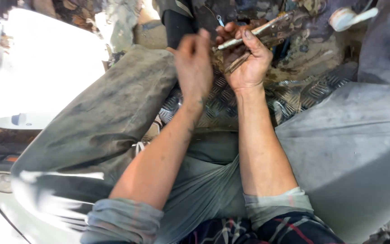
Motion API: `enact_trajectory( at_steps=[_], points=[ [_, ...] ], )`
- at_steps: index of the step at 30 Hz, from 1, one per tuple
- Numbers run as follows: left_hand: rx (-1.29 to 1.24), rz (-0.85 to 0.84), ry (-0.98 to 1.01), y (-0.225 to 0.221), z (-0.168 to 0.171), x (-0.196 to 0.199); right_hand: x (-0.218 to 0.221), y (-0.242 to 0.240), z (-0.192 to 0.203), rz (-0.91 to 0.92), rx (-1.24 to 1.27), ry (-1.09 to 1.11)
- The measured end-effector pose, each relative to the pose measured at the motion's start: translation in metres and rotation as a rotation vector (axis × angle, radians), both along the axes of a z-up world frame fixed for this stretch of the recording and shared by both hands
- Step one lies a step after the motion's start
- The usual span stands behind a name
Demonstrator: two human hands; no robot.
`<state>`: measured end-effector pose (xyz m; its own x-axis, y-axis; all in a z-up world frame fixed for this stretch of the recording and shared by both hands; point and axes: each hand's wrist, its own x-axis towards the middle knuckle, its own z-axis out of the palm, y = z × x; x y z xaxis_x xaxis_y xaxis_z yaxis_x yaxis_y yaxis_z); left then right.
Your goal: Repairing a mechanical component by using pliers and a wrench to adjust it and applying sealant.
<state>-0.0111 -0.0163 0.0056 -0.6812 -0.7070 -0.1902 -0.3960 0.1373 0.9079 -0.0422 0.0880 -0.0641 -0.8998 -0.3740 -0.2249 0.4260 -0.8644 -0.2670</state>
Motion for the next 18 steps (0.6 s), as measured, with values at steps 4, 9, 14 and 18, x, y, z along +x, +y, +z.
enact_trajectory(
  at_steps=[4,9,14,18],
  points=[
    [0.065,-0.206,-0.124,0.013,0.002,0.012,-0.002,-0.004,0.004,-0.026,-0.009,0.011],
    [-0.143,-0.28,-0.137,0.018,0.004,0.013,0.002,-0.005,0.003,-0.037,-0.054,0.087],
    [-0.106,-0.219,-0.27,0.017,0.014,0.007,0.004,-0.009,0.018,-0.114,-0.035,0.04],
    [-0.058,-0.208,-0.291,0.016,0.018,0.002,-0.002,-0.014,0.024,-0.129,0.029,0.022]
  ],
)
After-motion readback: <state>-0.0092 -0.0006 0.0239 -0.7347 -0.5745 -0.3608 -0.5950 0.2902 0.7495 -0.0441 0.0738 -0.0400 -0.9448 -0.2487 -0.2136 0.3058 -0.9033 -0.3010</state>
